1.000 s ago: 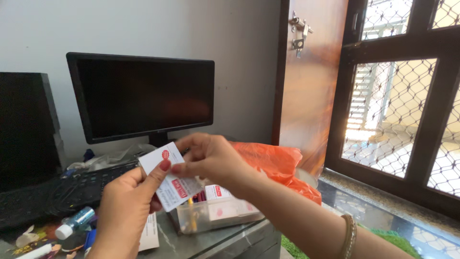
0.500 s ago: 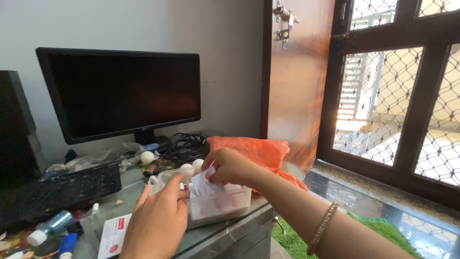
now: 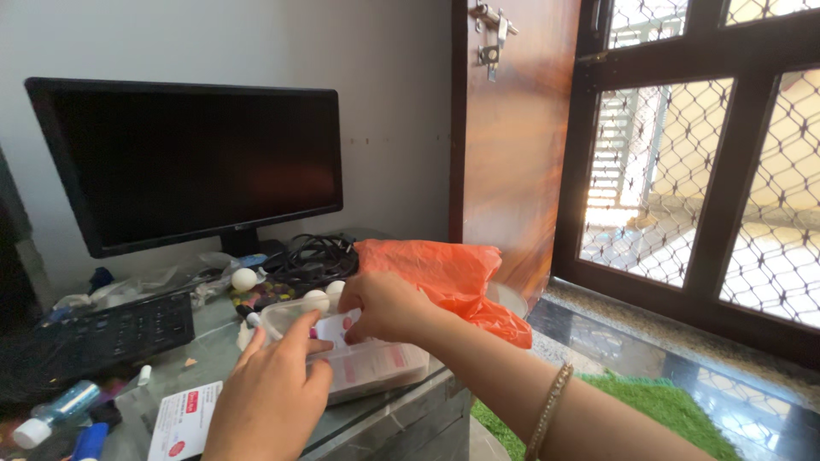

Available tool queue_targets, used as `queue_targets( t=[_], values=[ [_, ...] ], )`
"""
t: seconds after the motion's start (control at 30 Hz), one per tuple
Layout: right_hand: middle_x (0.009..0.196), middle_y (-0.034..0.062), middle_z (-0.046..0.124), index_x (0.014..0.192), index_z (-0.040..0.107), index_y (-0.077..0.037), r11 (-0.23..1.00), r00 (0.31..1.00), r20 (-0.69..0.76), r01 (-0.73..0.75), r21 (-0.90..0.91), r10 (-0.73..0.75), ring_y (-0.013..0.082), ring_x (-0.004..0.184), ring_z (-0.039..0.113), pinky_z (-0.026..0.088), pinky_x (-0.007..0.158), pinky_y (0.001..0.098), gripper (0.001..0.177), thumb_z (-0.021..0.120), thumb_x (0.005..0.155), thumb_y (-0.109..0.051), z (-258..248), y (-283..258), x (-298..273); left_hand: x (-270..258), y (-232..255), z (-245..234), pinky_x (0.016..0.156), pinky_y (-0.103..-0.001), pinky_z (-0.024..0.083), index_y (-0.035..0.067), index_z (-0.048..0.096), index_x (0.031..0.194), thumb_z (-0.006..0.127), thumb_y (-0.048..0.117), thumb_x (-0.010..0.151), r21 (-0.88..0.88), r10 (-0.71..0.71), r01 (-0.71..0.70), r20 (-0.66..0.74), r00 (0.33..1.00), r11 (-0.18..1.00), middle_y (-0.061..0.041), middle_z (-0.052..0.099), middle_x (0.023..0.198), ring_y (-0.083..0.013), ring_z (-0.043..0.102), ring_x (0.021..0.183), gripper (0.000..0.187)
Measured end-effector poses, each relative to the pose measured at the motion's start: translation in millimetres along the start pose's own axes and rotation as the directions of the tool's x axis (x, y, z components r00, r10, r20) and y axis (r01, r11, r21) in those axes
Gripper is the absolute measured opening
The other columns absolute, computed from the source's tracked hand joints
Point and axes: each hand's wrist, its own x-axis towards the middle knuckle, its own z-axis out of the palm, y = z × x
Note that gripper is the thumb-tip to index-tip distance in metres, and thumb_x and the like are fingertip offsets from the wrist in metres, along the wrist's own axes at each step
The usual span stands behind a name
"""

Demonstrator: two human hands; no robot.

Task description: The person organizes small items on a glass desk. They repeatedly pick up small white packets and place them into a clear plastic container. They also handle several markers, removing caps and placing them into the container. Finally, they place a small brown wallet into the container and close the lid.

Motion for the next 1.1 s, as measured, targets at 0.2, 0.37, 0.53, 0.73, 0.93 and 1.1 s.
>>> queue_targets(
  t=[0.2, 0.37, 0.53, 0.73, 0.93, 1.1],
  values=[
    [0.112, 0.0106, 0.07, 0.109, 0.076, -0.015, 0.964, 0.99, -0.128, 0.015, -0.265, -0.051, 0.0314, 0.108, 0.066, 0.052, 0.088, 0.0459, 0.036, 0.081, 0.075, -0.026, -9.4, -43.8, -11.4, 5.3, -8.0, -50.0, 0.11, -0.043, 0.042, 0.023, 0.06, 0.139, 0.066, 0.028, 0.085, -0.051, -0.103, 0.097, -0.124, 0.987, 0.994, 0.003, 0.078, 0.118, -0.0332, 0.063, 0.119, 0.054],
    [0.111, 0.0095, 0.071, 0.109, 0.076, -0.012, 0.931, 0.907, -0.234, 0.312, -0.188, -0.351, 0.032, 0.109, 0.066, 0.053, 0.092, 0.044, 0.032, 0.074, 0.08, -0.024, 10.9, -109.0, -11.3, -10.7, -23.9, -104.9, 0.096, -0.046, 0.058, 0.026, 0.067, 0.135, 0.058, 0.025, 0.096, -0.051, -0.487, 0.486, -0.008, 0.874, 0.873, -0.002, 0.077, 0.121, -0.0341, 0.076, 0.107, 0.04],
    [0.12, 0.0187, 0.072, 0.127, 0.07, -0.011, 0.921, 0.924, 0.138, 0.373, -0.109, -0.358, 0.0342, 0.113, 0.07, 0.055, 0.096, 0.0428, 0.059, 0.076, 0.07, -0.025, 60.4, -157.2, 1.9, -30.1, -65.8, -102.9, 0.11, -0.046, 0.047, 0.025, 0.062, 0.135, 0.059, 0.016, 0.09, 0.28, -0.565, 0.522, 0.098, 0.819, 0.806, -0.014, 0.074, 0.112, -0.0321, 0.069, 0.113, 0.046],
    [0.125, 0.0249, 0.063, 0.146, 0.043, -0.005, 0.942, 0.849, 0.489, 0.305, -0.142, -0.201, 0.039, 0.117, 0.063, 0.054, 0.092, 0.0466, 0.109, 0.087, 0.051, -0.038, 88.5, -166.2, 34.9, -50.3, -94.9, -87.8, 0.122, -0.043, 0.031, 0.016, 0.066, 0.119, 0.06, 0.019, 0.086, 0.363, -0.426, 0.382, 0.048, 0.903, 0.85, -0.016, 0.076, 0.101, -0.0313, 0.069, 0.109, 0.034],
    [0.119, 0.0205, 0.072, 0.141, 0.051, -0.005, 0.944, 0.818, 0.568, 0.25, -0.215, -0.087, 0.0362, 0.11, 0.071, 0.058, 0.089, 0.0441, 0.099, 0.078, 0.048, -0.03, 96.3, -158.5, 44.8, -57.4, -85.9, -80.0, 0.122, -0.046, 0.03, 0.015, 0.067, 0.109, 0.057, 0.017, 0.088, 0.376, -0.362, 0.316, 0.056, 0.931, 0.871, -0.013, 0.077, 0.096, -0.0299, 0.071, 0.104, 0.023],
    [0.128, 0.0201, 0.066, 0.144, 0.049, -0.01, 0.925, 0.848, 0.514, 0.287, -0.247, -0.126, 0.0368, 0.117, 0.065, 0.053, 0.093, 0.0465, 0.103, 0.084, 0.052, -0.042, 88.4, -164.0, 38.6, -54.3, -82.3, -85.9, 0.122, -0.044, 0.031, 0.017, 0.068, 0.109, 0.057, 0.017, 0.088, 0.342, -0.403, 0.362, 0.056, 0.913, 0.867, -0.014, 0.077, 0.095, -0.0296, 0.071, 0.104, 0.024]
  ],
)
